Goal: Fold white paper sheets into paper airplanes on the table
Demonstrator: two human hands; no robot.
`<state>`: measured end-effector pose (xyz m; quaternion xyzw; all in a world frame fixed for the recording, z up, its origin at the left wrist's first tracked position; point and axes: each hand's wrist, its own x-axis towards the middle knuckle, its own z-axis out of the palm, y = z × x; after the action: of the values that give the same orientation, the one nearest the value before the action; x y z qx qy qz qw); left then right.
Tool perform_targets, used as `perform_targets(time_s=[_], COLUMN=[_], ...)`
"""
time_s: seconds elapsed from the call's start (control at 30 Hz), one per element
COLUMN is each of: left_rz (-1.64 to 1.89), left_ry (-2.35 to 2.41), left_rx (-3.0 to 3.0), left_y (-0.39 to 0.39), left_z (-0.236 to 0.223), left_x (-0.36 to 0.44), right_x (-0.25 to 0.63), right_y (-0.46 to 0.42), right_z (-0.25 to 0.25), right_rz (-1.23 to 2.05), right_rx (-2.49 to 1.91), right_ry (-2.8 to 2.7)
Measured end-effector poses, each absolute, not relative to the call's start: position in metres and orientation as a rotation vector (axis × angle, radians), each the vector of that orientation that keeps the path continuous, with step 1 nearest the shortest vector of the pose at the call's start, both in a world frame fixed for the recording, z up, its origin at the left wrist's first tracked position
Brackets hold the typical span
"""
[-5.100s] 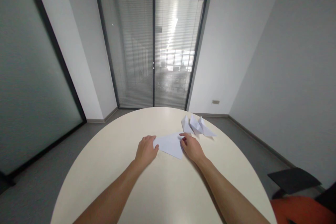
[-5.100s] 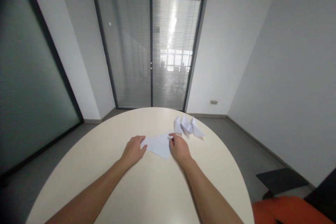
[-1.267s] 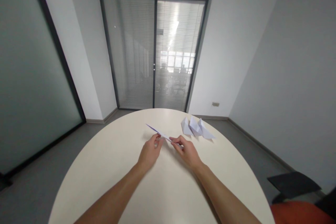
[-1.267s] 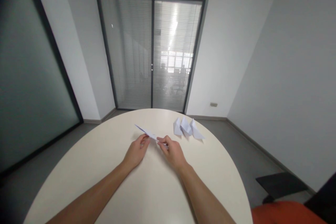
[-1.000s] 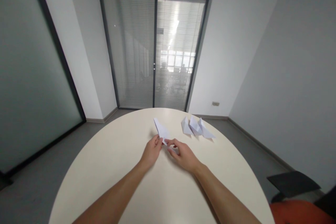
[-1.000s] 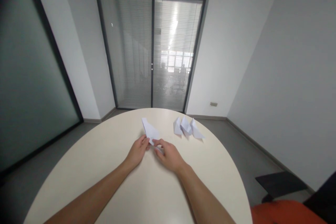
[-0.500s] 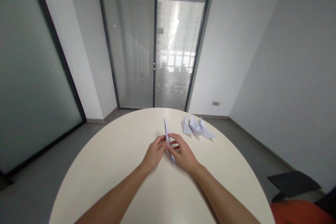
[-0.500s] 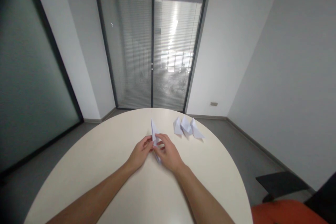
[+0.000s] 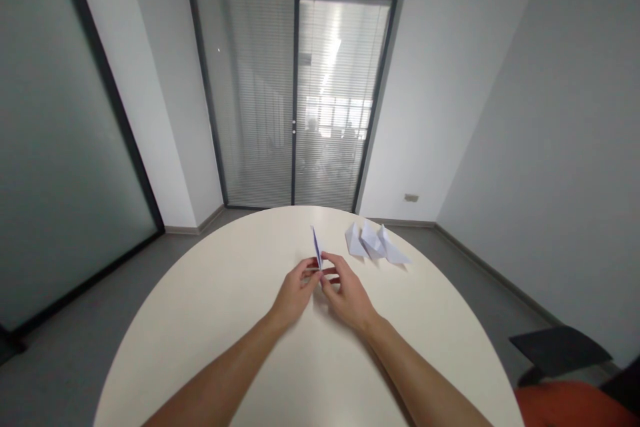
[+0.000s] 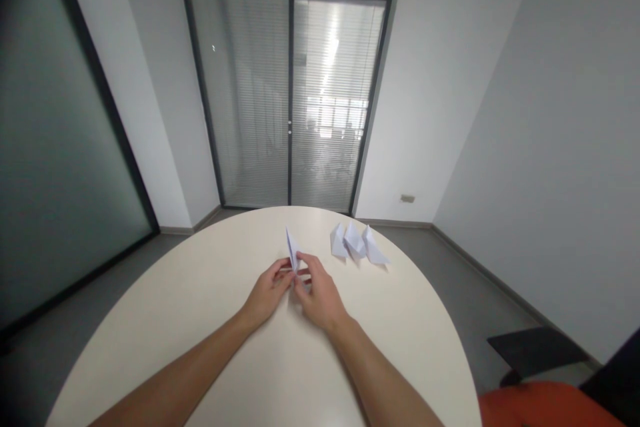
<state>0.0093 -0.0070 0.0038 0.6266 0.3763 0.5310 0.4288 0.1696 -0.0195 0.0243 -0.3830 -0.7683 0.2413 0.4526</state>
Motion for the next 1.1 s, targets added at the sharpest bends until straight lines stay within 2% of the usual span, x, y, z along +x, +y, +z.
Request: perform_targets(time_s=[1.1], left_rz=[1.310], left_ry=[1.127], left_rx=[1.734], left_y=[-0.009], left_z=[0.001], left_x=[0.003], right_x=[0.172], right_y=[-0.010], right_z=[0.019], right_rz=[0.486], right_rx=[-1.201], right_ry=[-1.758])
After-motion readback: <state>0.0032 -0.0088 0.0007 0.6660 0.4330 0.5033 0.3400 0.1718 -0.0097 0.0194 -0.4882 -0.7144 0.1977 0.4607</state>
